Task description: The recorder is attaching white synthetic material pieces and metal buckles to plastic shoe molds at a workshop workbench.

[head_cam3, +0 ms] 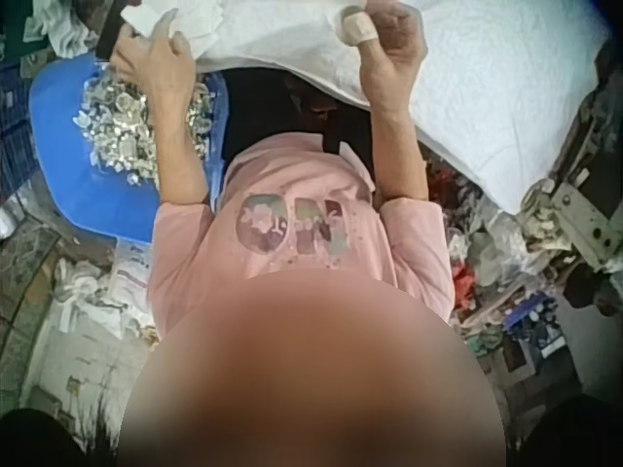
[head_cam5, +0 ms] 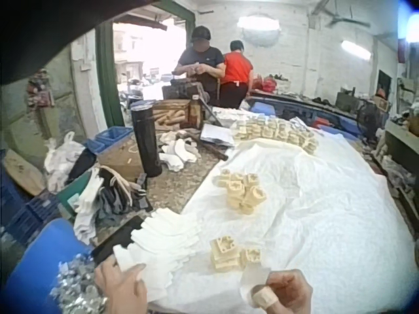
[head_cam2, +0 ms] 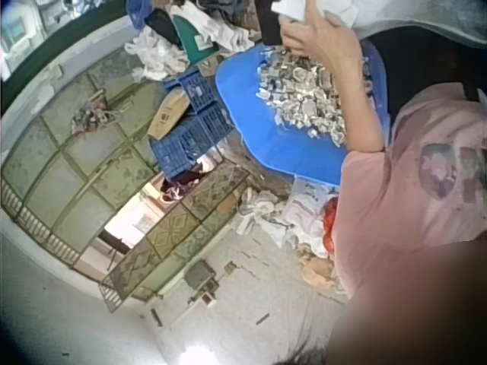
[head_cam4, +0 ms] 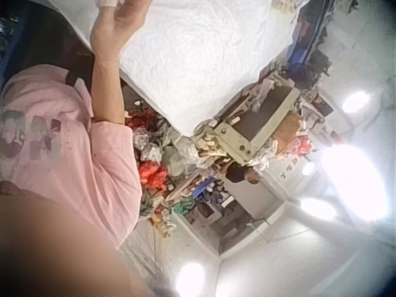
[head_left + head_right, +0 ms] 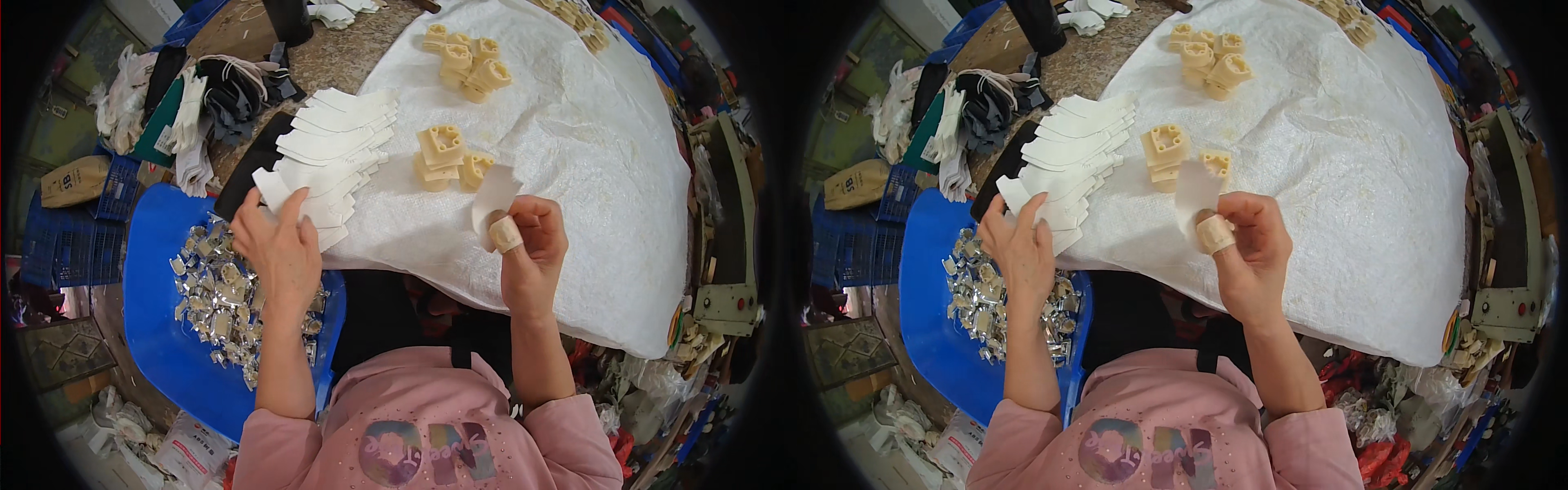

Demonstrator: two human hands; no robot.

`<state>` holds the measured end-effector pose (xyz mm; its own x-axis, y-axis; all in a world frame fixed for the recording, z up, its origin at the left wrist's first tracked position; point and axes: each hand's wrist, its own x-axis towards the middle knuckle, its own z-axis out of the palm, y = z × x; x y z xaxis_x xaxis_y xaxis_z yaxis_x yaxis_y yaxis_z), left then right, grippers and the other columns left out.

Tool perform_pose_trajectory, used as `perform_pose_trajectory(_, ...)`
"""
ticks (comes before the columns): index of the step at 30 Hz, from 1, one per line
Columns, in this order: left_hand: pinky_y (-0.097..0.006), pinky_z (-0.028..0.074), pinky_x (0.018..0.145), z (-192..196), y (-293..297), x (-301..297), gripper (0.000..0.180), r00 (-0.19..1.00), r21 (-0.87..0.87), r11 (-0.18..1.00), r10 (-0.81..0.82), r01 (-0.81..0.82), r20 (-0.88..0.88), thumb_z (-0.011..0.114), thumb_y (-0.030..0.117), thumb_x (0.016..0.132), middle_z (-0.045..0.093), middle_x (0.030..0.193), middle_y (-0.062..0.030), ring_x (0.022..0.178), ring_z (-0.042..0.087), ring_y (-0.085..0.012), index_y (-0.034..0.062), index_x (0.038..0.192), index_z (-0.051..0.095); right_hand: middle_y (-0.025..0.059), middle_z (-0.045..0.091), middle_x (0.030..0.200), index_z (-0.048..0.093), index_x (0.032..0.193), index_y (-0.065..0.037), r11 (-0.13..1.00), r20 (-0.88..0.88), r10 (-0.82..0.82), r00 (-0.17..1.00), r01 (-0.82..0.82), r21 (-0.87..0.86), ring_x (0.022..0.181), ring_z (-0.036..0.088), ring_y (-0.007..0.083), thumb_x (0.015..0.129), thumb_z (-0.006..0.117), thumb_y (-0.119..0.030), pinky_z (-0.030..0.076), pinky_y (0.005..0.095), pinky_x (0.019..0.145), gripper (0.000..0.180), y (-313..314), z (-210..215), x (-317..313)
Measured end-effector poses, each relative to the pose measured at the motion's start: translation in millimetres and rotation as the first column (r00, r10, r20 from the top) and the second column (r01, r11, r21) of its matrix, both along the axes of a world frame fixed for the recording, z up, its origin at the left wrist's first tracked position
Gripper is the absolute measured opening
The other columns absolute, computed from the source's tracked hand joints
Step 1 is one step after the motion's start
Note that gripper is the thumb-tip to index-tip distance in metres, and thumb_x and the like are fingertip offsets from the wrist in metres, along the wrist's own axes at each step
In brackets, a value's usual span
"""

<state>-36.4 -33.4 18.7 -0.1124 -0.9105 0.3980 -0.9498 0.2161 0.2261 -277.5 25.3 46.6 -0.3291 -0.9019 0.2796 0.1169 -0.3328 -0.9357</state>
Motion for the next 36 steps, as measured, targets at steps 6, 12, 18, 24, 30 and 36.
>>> perform_pose_trajectory(6, -0.044, 0.035, 0.094, 25, 34, -36, 0.045, 0.816, 0.066, 0.922, -0.303, 0.382, -0.493, 0.066, 0.019, 0.078, 0.044, 0.120, -0.0240, 0.112, 0.043, -0.0381, 0.0010, 0.119, 0.058, 0.0074, 0.061, 0.079, 0.060, 0.092, -0.003, 0.982, -0.394, 0.160, 0.905, -0.106, 0.155, 0.076, 0.057, 0.0193, 0.077, 0.066, -0.001, 0.044, 0.0278, 0.072, 0.017, 10, -2, -2)
perform_pose_trajectory(12, -0.030, 0.046, 0.076, 13, 49, -77, 0.034, 0.289, 0.234, 0.667, 0.028, 0.708, -0.957, 0.041, 0.019, 0.098, 0.063, 0.089, -0.0095, 0.080, 0.058, -0.0188, -0.0062, 0.114, 0.058, 0.0075, 0.062, 0.083, 0.061, 0.092, -0.006, 0.923, -0.582, 0.382, 0.718, -0.322, 0.209, 0.077, 0.055, 0.0263, 0.074, 0.066, 0.000, 0.043, 0.0347, 0.070, 0.020, 12, 7, -23)
perform_pose_trajectory(18, -0.031, 0.045, 0.080, 5, 35, -95, 0.042, 0.205, 0.122, 0.608, -0.068, 0.785, -0.976, 0.037, 0.025, 0.100, 0.064, 0.101, -0.0133, 0.090, 0.059, -0.0185, -0.0082, 0.116, 0.056, 0.0076, 0.057, 0.122, 0.061, 0.102, -0.004, 0.998, -0.919, 0.059, 0.389, -0.058, 0.039, 0.113, 0.054, 0.0298, 0.066, 0.062, 0.006, 0.047, 0.0372, 0.094, 0.038, 0, -20, -65)
perform_pose_trajectory(24, -0.042, 0.038, 0.095, -13, 27, -128, 0.027, 0.405, -0.103, 0.572, -0.685, 0.814, -0.605, 0.048, 0.019, 0.093, 0.060, 0.110, -0.0168, 0.109, 0.055, -0.0359, 0.0067, 0.115, 0.060, 0.0128, 0.058, 0.122, 0.060, 0.109, -0.006, 0.996, -0.864, 0.074, 0.497, -0.081, 0.039, 0.110, 0.058, 0.0307, 0.068, 0.063, 0.009, 0.051, 0.0357, 0.088, 0.044, -1, -28, -72)
perform_pose_trajectory(30, -0.041, 0.040, 0.095, -14, 30, -132, 0.030, 0.459, -0.059, 0.574, -0.709, 0.817, -0.536, 0.043, 0.021, 0.096, 0.063, 0.109, -0.0182, 0.108, 0.055, -0.0394, 0.0032, 0.112, 0.062, 0.0124, 0.059, 0.111, 0.056, 0.115, -0.001, 0.922, -0.400, -0.008, 0.917, 0.162, 0.353, 0.101, 0.061, 0.0238, 0.086, 0.059, -0.003, 0.052, 0.0352, 0.089, 0.028, -11, -42, -79)
perform_pose_trajectory(36, -0.037, 0.041, 0.093, 0, 38, -113, 0.034, 0.417, 0.263, 0.649, -0.091, 0.713, -0.904, 0.041, 0.022, 0.099, 0.063, 0.109, -0.0160, 0.107, 0.057, -0.0262, -0.0047, 0.110, 0.059, 0.0127, 0.059, 0.105, 0.051, 0.120, 0.001, 0.983, -0.103, -0.160, 0.982, 0.168, 0.077, 0.094, 0.061, 0.0208, 0.089, 0.056, -0.002, 0.052, 0.0333, 0.086, 0.031, 7, -25, -71)
